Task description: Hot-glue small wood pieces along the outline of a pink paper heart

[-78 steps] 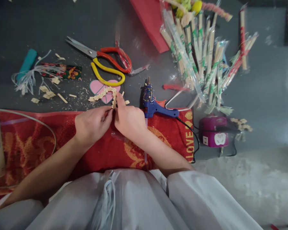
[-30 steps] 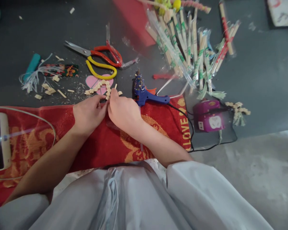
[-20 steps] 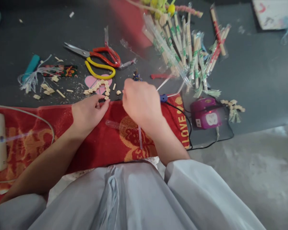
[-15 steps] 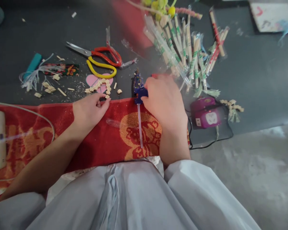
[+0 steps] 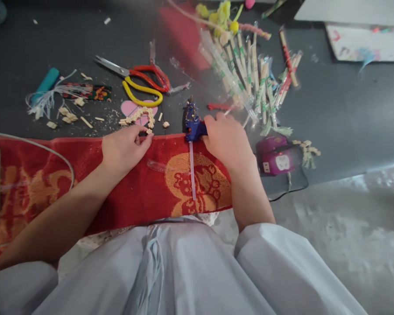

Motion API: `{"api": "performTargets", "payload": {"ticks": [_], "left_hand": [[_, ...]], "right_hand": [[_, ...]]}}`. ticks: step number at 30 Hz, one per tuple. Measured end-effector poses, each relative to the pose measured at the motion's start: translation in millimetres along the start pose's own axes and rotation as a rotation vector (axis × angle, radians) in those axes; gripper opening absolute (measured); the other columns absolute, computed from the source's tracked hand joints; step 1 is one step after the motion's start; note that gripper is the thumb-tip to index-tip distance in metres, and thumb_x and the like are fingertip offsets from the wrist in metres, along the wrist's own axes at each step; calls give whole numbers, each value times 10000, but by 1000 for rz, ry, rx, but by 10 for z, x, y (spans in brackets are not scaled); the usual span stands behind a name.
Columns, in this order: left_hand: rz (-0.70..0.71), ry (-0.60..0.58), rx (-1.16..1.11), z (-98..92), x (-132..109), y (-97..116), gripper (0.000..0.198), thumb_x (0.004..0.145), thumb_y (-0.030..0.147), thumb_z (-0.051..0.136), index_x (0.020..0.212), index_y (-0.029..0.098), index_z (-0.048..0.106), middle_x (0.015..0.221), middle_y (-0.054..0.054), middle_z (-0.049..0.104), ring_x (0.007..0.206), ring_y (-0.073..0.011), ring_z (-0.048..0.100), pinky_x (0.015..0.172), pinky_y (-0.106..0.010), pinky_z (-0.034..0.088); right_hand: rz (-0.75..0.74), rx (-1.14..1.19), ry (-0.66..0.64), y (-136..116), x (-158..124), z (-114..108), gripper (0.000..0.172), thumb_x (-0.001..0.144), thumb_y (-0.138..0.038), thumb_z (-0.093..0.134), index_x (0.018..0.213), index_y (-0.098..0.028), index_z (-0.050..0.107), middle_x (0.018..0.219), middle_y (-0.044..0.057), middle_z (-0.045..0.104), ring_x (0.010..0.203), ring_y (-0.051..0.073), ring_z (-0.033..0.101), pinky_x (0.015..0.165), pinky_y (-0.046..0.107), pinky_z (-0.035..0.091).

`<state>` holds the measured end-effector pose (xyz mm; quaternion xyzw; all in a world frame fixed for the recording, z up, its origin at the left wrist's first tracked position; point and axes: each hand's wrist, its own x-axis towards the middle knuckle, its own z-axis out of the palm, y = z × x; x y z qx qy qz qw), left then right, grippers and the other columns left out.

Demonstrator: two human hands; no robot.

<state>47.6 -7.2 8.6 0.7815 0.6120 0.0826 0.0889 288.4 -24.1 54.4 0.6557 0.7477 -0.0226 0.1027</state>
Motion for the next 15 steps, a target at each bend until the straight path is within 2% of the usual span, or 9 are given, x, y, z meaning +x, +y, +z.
{"api": "performTargets", "payload": {"ticks": [6,15], "left_hand": [[-10,-36,-28,-34,-27,-5,277,968,362,532,1066,187,723,903,-74,768,854,-238,727,664,-300,456],[-45,-1,-94,-77,-58,-52,223,932,346,566,1004,228,742,894,-66,768,825,-229,713,673,-302,482]], "right_hand": [[-59,67,81,86,-130,4,426,962,-232,439,1363,-102,503,1220,229,626,1142,361,608,943,495,488],[-188,249,103,120,-328,29,423,952,-225,419,1359,-159,512,1264,195,632,1171,320,623,1029,518,488]]}}
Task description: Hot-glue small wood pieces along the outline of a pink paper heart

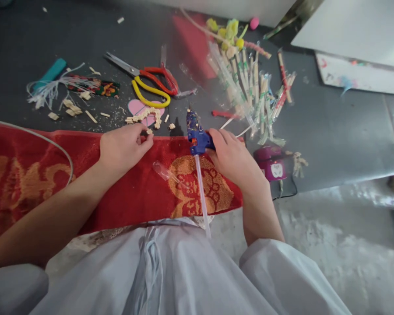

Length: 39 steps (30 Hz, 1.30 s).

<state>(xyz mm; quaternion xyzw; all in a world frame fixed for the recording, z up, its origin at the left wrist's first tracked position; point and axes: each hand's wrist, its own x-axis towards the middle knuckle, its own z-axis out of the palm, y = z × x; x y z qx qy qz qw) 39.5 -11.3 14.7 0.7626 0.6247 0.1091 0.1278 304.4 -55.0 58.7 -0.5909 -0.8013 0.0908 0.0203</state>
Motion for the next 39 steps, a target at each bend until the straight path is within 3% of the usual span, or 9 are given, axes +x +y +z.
{"api": "performTargets", "payload": {"ticks": [7,12,18,25,33,39], "left_hand": [[-35,4,-4,2,17,-52,259,935,334,563,1075,202,737,925,-91,759,858,-257,721,715,-325,501],[-44,-11,-31,15,9,-50,237,939,331,576,1065,208,733,929,-90,753,880,-272,726,751,-346,521],[-46,-28,-46,26,2,-48,268,949,331,576,1127,203,730,978,-106,763,908,-288,736,788,-361,537],[-47,-141,33,-78,-2,3,351,990,331,466,1210,185,698,1065,-117,762,974,-276,741,813,-331,540],[-50,-154,25,-79,1,-3,371,996,350,455,1246,199,683,1073,-123,762,990,-276,735,822,-340,540],[-57,-160,16,-80,9,-2,362,993,339,462,1238,198,687,1058,-122,763,979,-285,738,818,-352,545]], "right_hand": [[-100,83,-25,-151,-76,151,436,888,-181,502,1316,-132,567,1255,179,678,1181,293,646,1056,488,513],[-180,-10,0,-238,-97,281,408,945,-233,461,1296,-65,584,1199,228,674,1117,312,652,993,492,541],[-248,-156,22,-410,-124,343,377,1023,-242,396,1251,-30,608,1080,201,676,949,282,635,875,410,556],[-231,-206,103,-510,-175,494,324,1025,-256,421,1202,-80,627,1032,165,638,905,267,555,815,399,532],[-270,-265,238,-536,-136,556,325,1029,-297,430,1155,-71,628,999,157,606,900,268,481,786,386,495],[-262,-276,256,-548,-127,587,336,1035,-327,417,1108,-79,632,991,158,599,892,268,470,776,384,481]]}}
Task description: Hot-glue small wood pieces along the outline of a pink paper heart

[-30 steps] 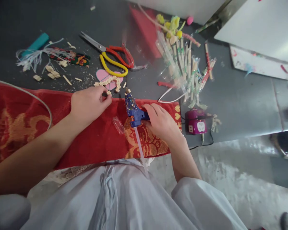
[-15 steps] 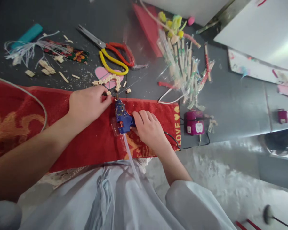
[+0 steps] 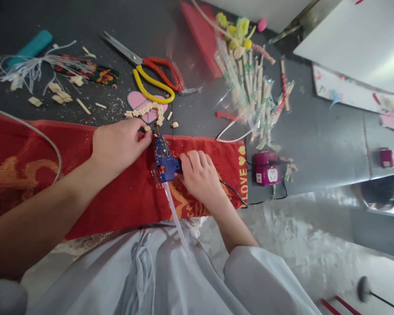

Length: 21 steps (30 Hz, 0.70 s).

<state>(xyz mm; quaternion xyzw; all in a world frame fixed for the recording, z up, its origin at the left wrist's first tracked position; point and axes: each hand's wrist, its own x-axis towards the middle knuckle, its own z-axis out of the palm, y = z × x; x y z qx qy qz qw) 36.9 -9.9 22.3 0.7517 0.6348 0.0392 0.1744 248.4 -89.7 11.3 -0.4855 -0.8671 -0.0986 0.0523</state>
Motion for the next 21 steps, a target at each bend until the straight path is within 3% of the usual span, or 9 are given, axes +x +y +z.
{"api": "performTargets", "payload": {"ticks": [21], "left_hand": [[2,-29,-5,-25,-6,13,349,999,345,448,1209,204,688,1062,-117,760,971,-271,734,817,-340,532]], "right_hand": [[95,68,-149,-33,41,-19,293,1005,-287,471,1174,-96,615,1037,160,590,945,283,480,848,415,501]]}}
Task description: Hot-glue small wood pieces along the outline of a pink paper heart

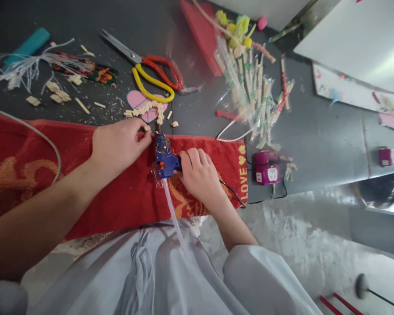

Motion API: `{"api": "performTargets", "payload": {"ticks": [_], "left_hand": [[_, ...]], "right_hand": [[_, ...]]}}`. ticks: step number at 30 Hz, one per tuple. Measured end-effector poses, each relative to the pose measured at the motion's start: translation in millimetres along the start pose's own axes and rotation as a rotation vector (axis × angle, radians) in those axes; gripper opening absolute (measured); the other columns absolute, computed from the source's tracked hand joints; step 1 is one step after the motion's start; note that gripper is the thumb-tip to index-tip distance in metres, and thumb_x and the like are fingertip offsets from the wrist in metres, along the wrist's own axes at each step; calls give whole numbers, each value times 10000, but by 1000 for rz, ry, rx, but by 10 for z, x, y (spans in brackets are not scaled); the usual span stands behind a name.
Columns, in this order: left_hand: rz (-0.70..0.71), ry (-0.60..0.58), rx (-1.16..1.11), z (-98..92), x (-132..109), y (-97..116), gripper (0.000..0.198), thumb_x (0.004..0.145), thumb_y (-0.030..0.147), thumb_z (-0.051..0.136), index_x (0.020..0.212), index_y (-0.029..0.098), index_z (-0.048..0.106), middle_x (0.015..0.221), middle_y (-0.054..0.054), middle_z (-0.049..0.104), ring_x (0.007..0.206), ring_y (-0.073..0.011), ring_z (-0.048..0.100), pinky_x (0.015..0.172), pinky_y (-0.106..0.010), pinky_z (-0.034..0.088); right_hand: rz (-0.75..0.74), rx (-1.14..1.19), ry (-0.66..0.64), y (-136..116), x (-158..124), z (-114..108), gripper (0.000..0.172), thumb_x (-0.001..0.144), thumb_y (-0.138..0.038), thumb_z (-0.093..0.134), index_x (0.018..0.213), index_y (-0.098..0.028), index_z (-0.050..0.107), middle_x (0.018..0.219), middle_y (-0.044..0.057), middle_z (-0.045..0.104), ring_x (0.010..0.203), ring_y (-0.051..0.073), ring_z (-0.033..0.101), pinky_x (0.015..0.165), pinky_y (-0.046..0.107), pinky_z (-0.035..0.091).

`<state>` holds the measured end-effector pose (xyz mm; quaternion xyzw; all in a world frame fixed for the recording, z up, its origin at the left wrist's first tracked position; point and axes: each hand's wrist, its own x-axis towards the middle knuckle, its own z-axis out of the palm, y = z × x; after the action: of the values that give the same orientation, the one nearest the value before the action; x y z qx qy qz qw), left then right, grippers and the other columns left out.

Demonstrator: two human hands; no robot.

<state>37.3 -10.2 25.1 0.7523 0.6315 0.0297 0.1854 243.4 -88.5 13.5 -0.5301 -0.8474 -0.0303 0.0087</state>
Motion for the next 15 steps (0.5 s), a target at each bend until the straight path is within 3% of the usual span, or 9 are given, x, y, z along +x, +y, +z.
{"api": "performTargets", "payload": {"ticks": [7,15], "left_hand": [[1,-9,23,-19,-2,15,362,1000,336,441,1233,199,681,1058,-113,763,970,-262,735,813,-328,534],[24,10,10,12,-8,-11,370,993,350,438,1242,212,675,1078,-117,762,973,-260,726,806,-326,530]], "right_hand": [[-56,-54,61,2,16,-21,311,1007,-302,483,1134,-60,630,1004,160,600,913,280,483,817,389,498],[-18,0,37,-10,24,-20,339,1012,-315,464,1164,-56,623,1022,177,604,937,293,489,835,418,508]]}}
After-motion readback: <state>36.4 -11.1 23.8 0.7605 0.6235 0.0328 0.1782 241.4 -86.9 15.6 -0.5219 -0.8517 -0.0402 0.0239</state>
